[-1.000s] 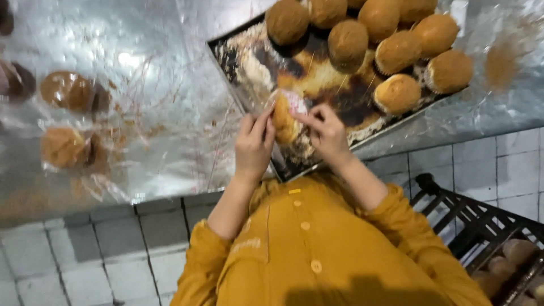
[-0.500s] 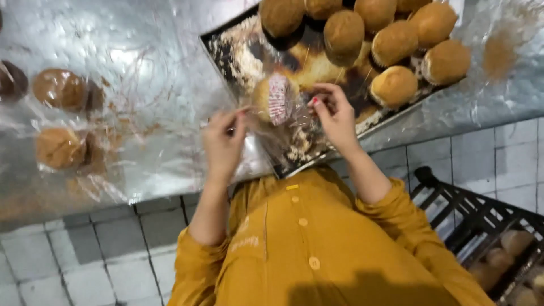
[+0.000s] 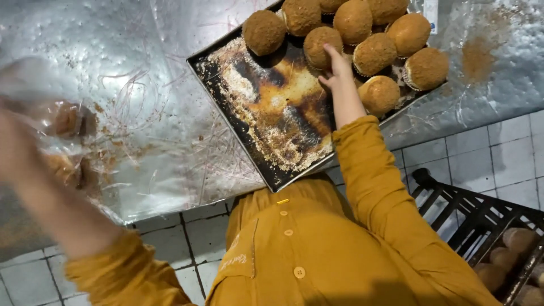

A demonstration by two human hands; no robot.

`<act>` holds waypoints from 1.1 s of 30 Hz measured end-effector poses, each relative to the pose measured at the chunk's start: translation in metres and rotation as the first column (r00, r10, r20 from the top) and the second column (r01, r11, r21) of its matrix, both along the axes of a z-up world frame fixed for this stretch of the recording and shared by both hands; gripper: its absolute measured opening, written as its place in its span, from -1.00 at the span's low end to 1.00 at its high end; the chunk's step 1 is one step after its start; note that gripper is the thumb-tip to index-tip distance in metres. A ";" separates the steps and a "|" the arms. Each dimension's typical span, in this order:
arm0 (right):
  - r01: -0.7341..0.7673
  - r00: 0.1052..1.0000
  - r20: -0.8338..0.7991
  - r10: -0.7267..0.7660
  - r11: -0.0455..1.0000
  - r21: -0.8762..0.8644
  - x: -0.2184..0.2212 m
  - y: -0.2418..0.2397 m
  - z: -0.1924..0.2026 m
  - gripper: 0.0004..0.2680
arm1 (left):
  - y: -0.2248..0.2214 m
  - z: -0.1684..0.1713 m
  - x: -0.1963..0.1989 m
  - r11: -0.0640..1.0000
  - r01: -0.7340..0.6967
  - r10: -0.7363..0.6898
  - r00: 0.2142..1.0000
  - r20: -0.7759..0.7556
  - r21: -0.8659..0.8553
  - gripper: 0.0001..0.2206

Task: The person is wrapping individual bread rolls in plastic bags from a baking tray at a packaging station.

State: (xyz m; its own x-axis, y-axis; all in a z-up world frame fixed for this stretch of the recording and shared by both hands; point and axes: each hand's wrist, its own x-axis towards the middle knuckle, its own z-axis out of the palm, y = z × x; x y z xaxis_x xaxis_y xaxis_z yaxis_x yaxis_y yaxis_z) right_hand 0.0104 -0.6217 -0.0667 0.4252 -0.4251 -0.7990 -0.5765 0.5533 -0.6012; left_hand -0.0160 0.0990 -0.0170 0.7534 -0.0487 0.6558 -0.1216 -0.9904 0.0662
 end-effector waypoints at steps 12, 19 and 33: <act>-0.271 0.745 0.648 0.160 0.960 0.075 -0.118 0.078 0.126 -0.57 | -0.402 0.006 -0.094 -0.038 -0.141 -0.559 0.823 -0.096 -0.989 -0.38; -0.540 0.582 0.754 0.305 0.838 0.078 -0.197 0.089 0.130 -0.47 | -0.450 0.037 -0.130 0.032 -0.250 -0.718 0.668 -0.196 -0.968 -0.84; -0.231 0.488 0.612 0.622 0.768 -0.597 -0.215 0.104 0.122 -0.43 | -0.435 -0.017 -0.150 0.488 0.703 -0.706 0.666 0.239 -0.517 -0.76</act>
